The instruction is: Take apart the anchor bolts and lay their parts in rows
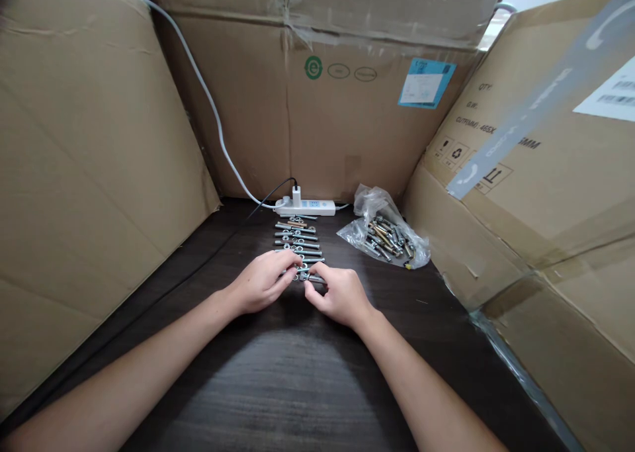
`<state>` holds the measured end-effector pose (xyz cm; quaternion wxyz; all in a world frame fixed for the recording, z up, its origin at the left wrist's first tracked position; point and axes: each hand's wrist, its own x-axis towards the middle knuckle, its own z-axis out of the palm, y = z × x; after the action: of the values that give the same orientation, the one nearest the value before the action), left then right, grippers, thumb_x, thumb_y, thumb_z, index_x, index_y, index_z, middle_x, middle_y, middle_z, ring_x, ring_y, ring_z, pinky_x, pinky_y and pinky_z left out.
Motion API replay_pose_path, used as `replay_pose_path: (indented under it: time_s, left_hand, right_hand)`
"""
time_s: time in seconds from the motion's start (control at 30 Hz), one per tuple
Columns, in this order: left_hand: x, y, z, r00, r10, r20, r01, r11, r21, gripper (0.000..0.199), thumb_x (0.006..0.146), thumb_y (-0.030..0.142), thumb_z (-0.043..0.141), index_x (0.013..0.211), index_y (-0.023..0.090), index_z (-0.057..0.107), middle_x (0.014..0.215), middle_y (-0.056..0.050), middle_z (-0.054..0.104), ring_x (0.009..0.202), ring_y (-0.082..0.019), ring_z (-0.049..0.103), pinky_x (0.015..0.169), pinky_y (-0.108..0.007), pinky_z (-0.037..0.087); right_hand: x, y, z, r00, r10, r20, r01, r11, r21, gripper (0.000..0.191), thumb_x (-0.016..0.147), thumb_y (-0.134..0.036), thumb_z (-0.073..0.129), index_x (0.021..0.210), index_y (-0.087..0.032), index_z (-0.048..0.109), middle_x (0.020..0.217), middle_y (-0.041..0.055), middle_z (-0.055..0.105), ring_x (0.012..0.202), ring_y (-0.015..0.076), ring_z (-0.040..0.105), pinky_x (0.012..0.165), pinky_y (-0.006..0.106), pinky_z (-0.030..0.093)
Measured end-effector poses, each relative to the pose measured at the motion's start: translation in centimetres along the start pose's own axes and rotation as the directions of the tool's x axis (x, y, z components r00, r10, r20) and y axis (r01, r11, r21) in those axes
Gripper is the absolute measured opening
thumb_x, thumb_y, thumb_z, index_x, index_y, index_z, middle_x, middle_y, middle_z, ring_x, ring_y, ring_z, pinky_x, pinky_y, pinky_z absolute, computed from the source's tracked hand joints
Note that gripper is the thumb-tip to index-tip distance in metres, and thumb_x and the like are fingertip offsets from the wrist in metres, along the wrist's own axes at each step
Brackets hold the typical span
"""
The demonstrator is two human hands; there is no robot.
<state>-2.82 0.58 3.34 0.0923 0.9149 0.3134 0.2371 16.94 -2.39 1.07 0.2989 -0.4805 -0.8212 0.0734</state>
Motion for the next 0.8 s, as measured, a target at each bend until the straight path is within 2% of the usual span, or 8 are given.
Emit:
replay_pose_path:
  time_s: [0.1, 0.27, 0.4, 0.57, 0.8]
  left_hand:
    - [-0.07, 0.08, -0.19, 0.999, 0.031, -0.025, -0.031, 0.999, -0.009, 0.015, 0.091, 0.019, 0.037, 0.094, 0.018, 0.051, 0.09, -0.003, 0.057, 0.082, -0.016, 0.052, 0.075, -0.027, 0.04]
    - [-0.14, 0.3, -0.36, 0.997, 0.073, 0.014, -0.073, 0.997, -0.037, 0.012, 0.089, 0.018, 0.04, 0.092, 0.018, 0.051, 0.089, -0.003, 0.055, 0.08, -0.015, 0.052, 0.072, -0.026, 0.04]
    - [-0.14, 0.37, -0.31, 0.998, 0.059, 0.027, -0.057, 0.997, -0.047, 0.009, 0.087, 0.019, 0.045, 0.094, 0.018, 0.05, 0.087, -0.002, 0.056, 0.077, -0.015, 0.053, 0.069, -0.026, 0.039]
    - [-0.15, 0.33, -0.14, 0.998, 0.015, 0.053, -0.013, 0.998, -0.055, 0.015, 0.083, 0.02, 0.05, 0.098, 0.019, 0.049, 0.086, 0.0, 0.058, 0.075, -0.015, 0.054, 0.067, -0.026, 0.039]
    - [-0.13, 0.32, 0.02, 0.997, -0.013, 0.081, 0.018, 0.998, -0.057, 0.012, 0.087, 0.024, 0.047, 0.098, 0.02, 0.051, 0.089, 0.0, 0.061, 0.077, -0.016, 0.056, 0.067, -0.026, 0.039]
  right_hand:
    - [0.03, 0.01, -0.02, 1.0, 0.004, 0.011, -0.004, 1.0, -0.002, 0.015, 0.08, -0.03, 0.054, 0.088, -0.02, 0.061, 0.061, -0.0016, 0.062, 0.05, 0.0116, 0.054, 0.054, 0.02, 0.038]
    - [0.13, -0.12, -0.18, 1.0, -0.004, 0.012, 0.004, 1.0, 0.006, 0.013, 0.079, -0.028, 0.054, 0.087, -0.02, 0.061, 0.067, -0.0005, 0.065, 0.054, 0.0122, 0.057, 0.056, 0.02, 0.039]
    - [0.09, -0.14, -0.17, 1.0, 0.001, 0.016, -0.001, 1.0, -0.002, 0.014, 0.079, -0.029, 0.054, 0.088, -0.02, 0.062, 0.067, -0.0002, 0.066, 0.053, 0.0123, 0.057, 0.054, 0.02, 0.038]
    - [0.03, -0.05, -0.08, 1.0, 0.001, 0.005, -0.001, 1.0, -0.01, 0.016, 0.08, -0.03, 0.054, 0.09, -0.02, 0.062, 0.067, -0.0003, 0.066, 0.052, 0.0119, 0.057, 0.054, 0.02, 0.037]
    - [0.07, -0.11, -0.11, 1.0, -0.011, 0.002, 0.011, 1.0, -0.006, 0.017, 0.08, -0.031, 0.054, 0.091, -0.02, 0.062, 0.068, -0.0005, 0.066, 0.053, 0.0118, 0.057, 0.055, 0.02, 0.038]
